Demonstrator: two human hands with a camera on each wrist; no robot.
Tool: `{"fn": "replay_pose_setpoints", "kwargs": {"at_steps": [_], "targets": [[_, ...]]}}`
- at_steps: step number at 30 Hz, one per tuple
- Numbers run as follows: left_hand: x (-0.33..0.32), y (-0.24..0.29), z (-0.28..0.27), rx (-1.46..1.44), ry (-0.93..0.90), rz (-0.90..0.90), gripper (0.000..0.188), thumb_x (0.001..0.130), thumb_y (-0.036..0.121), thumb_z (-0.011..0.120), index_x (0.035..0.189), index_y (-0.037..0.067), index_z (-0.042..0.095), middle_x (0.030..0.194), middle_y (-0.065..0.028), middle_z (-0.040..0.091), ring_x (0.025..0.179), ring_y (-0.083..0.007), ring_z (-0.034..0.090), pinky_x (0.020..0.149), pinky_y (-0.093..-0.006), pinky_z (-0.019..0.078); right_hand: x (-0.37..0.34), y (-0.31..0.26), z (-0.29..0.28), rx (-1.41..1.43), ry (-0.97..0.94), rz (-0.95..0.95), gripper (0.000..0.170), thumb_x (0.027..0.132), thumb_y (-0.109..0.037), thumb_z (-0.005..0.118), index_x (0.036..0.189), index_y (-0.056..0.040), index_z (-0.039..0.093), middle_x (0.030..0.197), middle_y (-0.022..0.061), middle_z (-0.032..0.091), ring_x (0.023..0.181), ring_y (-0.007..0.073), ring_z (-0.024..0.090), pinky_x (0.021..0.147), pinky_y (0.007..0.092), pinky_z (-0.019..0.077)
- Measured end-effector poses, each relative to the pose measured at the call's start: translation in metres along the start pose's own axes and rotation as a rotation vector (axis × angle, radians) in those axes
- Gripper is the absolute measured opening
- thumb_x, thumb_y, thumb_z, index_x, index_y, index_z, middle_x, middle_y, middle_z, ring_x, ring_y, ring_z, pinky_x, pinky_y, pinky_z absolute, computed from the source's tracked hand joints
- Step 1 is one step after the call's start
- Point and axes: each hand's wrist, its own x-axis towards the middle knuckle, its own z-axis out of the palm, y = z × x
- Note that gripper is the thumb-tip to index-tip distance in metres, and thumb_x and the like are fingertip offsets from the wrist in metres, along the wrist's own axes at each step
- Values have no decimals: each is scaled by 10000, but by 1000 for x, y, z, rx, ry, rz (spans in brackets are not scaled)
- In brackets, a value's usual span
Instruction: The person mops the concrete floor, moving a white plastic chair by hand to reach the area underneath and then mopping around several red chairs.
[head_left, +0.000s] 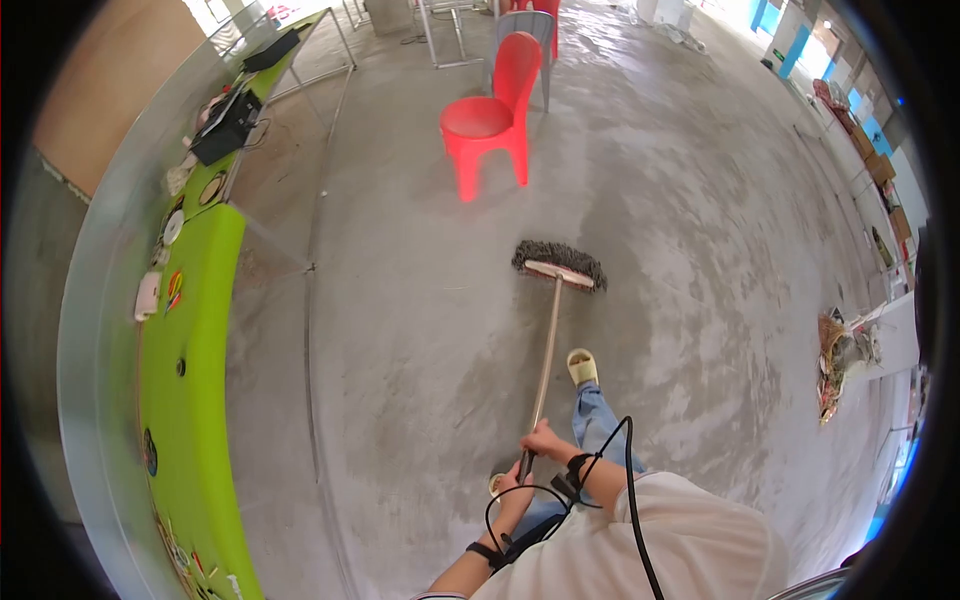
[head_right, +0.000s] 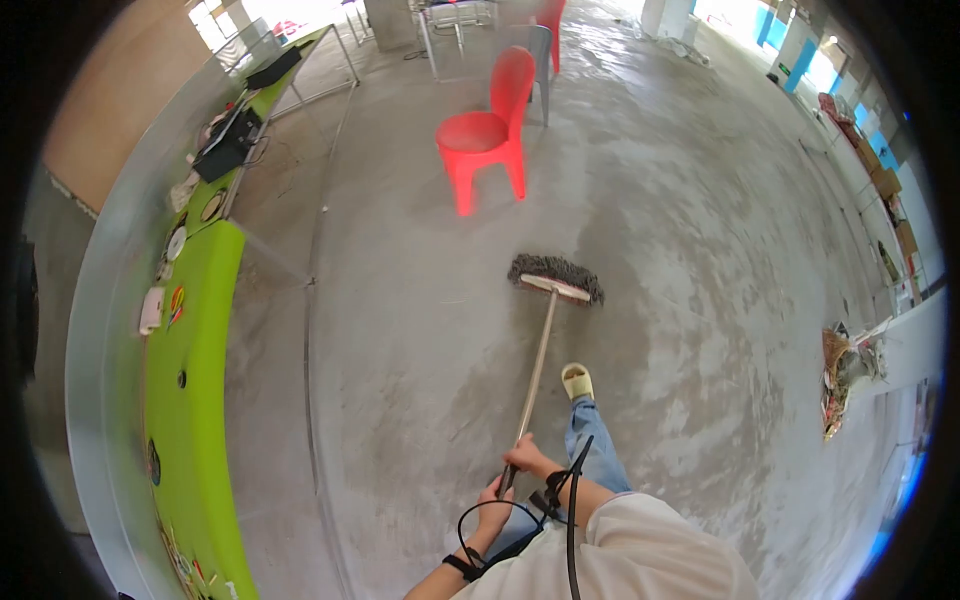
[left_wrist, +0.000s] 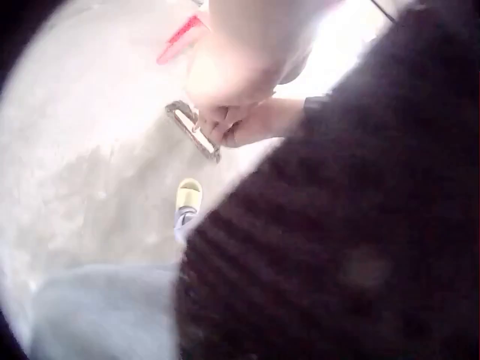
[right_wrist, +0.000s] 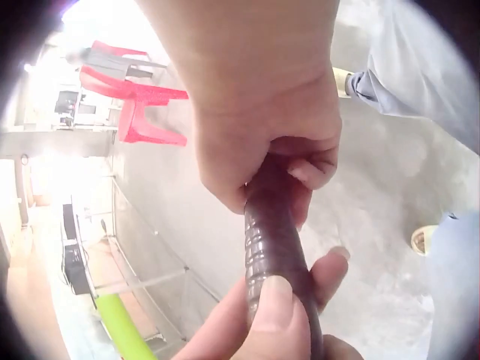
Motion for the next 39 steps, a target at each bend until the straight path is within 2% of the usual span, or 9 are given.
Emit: {"fn": "replay_pose_setpoints", "kwargs": {"at_steps": [3, 6, 9, 16, 18, 21, 23, 34, 39], "targets": [[71, 46, 36, 42, -69, 25, 406, 740, 139, 626, 1120, 2, 592, 818, -152, 649, 734, -173, 599, 719, -301, 471, 40, -40, -71, 103, -88, -51, 659, 692, -181, 681, 1094, 118, 252, 632, 106, 532, 464, 166, 528, 398, 301, 441], [151, 108, 65, 29, -14, 134, 322, 752, 139, 600, 1057, 35, 613, 736, -178, 623, 677, -255, 617, 655, -344, 465, 80, -107, -151, 226, -169, -25, 585, 738, -221, 676, 1128, 17, 310, 728, 91, 552, 527, 156, 559, 452, 285, 465], [224, 183, 95, 2, -71, 61, 258, 759, 130, 596, 998, 40, 639, 685, -141, 612, 630, -176, 570, 619, -333, 456, 88, -153, -212, 357, -293, -24, 425, 842, -352, 584, 1133, -97, 407, 847, 54, 577, 614, 146, 601, 534, 283, 489], [406, 345, 187, -5, -155, -101, 193, 769, 172, 582, 663, 12, 598, 548, -60, 547, 506, -154, 525, 452, -331, 410, 77, -213, -373, 655, -393, -94, 309, 924, -294, 468, 1184, -128, 477, 903, 47, 620, 634, 136, 608, 570, 253, 472], [437, 378, 207, 48, -197, -55, 193, 849, 172, 524, 750, 12, 568, 551, -28, 494, 396, -126, 423, 346, -295, 317, 80, -220, -410, 704, -350, -63, 322, 917, -252, 466, 1215, -128, 463, 902, 54, 630, 632, 140, 610, 567, 256, 470], [458, 399, 232, 128, -240, -120, 195, 855, 178, 512, 893, -8, 556, 623, -86, 557, 488, -189, 548, 396, -340, 403, 88, -217, -449, 789, -235, -105, 314, 908, -223, 462, 1208, -128, 469, 901, 62, 629, 653, 149, 612, 578, 261, 469], [457, 393, 239, 174, -308, -159, 182, 882, 186, 482, 933, 12, 491, 626, -61, 507, 462, -162, 481, 379, -324, 368, 88, -218, -468, 866, -84, -83, 308, 902, -205, 452, 1199, -125, 473, 892, 64, 623, 674, 158, 609, 591, 267, 471], [376, 377, 59, 99, -681, -429, 175, 934, 265, 418, 1006, 108, 392, 700, 8, 443, 550, -76, 424, 399, -228, 335, 132, -202, -413, 840, -259, 54, 326, 889, -203, 469, 1195, -94, 441, 926, 115, 613, 685, 211, 595, 590, 304, 478], [281, 336, -36, 144, -628, -520, 154, 936, 264, 434, 1035, 146, 420, 701, 33, 447, 583, -61, 424, 422, -209, 333, 147, -227, -299, 796, -509, 303, 597, 877, -455, 523, 1278, -61, 322, 1010, 211, 576, 804, 304, 614, 719, 388, 523]]}}
